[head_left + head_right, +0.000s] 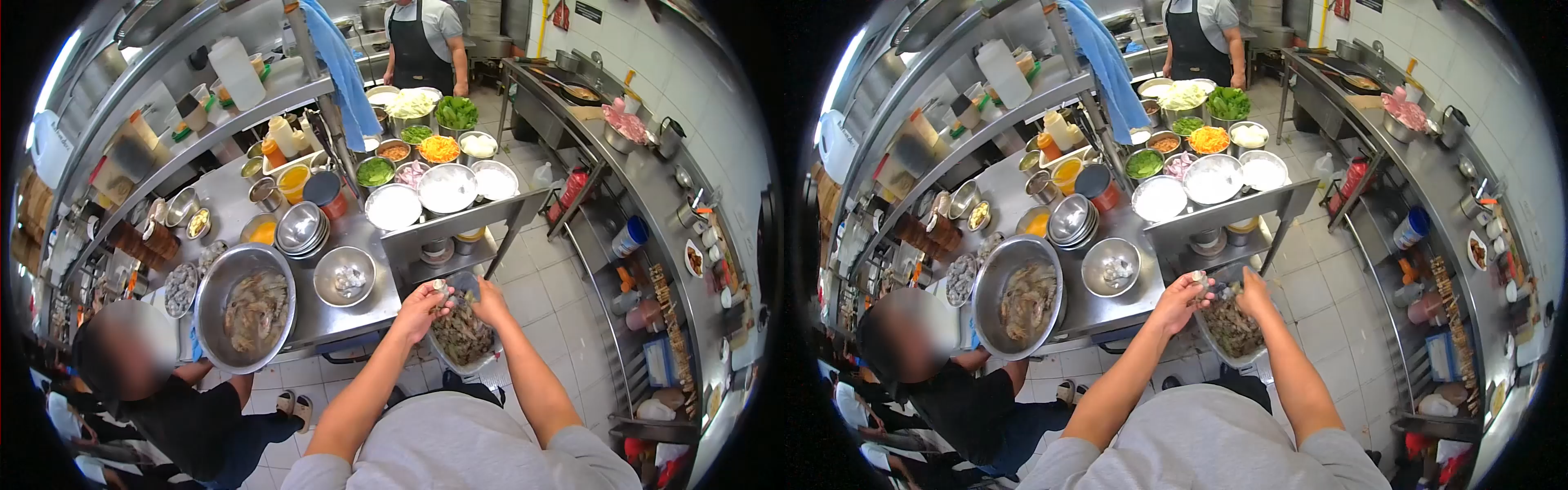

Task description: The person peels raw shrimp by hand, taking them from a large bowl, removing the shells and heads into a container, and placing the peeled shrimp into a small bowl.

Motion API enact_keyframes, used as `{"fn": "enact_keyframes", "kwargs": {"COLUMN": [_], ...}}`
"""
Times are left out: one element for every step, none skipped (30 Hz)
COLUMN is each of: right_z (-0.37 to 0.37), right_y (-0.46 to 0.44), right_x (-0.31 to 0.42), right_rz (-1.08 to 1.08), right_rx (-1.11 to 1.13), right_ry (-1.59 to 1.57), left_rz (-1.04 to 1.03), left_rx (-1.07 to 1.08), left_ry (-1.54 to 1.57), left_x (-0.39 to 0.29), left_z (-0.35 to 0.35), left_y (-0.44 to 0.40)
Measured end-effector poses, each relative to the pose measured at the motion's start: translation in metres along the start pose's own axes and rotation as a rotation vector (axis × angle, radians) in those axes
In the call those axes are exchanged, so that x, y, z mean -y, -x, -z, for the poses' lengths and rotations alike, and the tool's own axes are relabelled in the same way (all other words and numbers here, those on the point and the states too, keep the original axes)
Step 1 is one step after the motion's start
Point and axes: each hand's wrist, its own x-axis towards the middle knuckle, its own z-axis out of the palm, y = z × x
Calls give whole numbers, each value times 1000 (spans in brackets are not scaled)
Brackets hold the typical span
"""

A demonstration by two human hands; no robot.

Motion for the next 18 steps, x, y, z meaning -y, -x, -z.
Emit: {"fn": "enact_keyframes", "kwargs": {"right_z": [-4,-7,-7,0,7,16,28,31,27,24,20,19,14,9,9,6,3,3], "right_y": [-1,-3,-3,-1,2,9,18,22,21,22,22,23,21,17,15,15,16,14], "right_x": [-1,-2,2,11,21,37,54,64,65,66,66,70,65,54,53,54,53,56], "right_rz": [-11,85,106,37,-40,-23,-173,-333,-323,-308,-293,-341,-333,-298,-265,-209,-210,-143], "right_rx": [-54,-119,-107,26,168,186,327,470,487,480,474,410,424,419,412,359,368,316], "right_ry": [74,77,68,-306,-672,-674,-938,-1193,-1188,-1185,-1184,-1200,-1198,-1150,-1102,-1027,-1023,-887], "left_rz": [-23,-39,-45,-75,-104,-184,-263,-230,-197,-230,-213,-277,-341,-322,-328,-319,-304,-361], "left_rx": [-67,-90,-92,-105,-118,-157,-153,-152,-150,-143,-121,-107,-93,-91,-102,-126,-148,-181], "left_ry": [26,30,22,11,1,-111,-147,-164,-179,-114,-192,-212,-234,-262,-260,-438,-614,-735], "left_x": [4,11,12,16,21,25,27,22,20,19,15,17,20,21,16,11,10,9], "left_z": [1,5,5,6,6,6,3,-1,-4,-9,-7,-3,0,7,12,18,22,27], "left_y": [-4,-10,-13,-17,-22,-28,-30,-28,-27,-26,-22,-24,-25,-25,-22,-19,-15,-12]}}
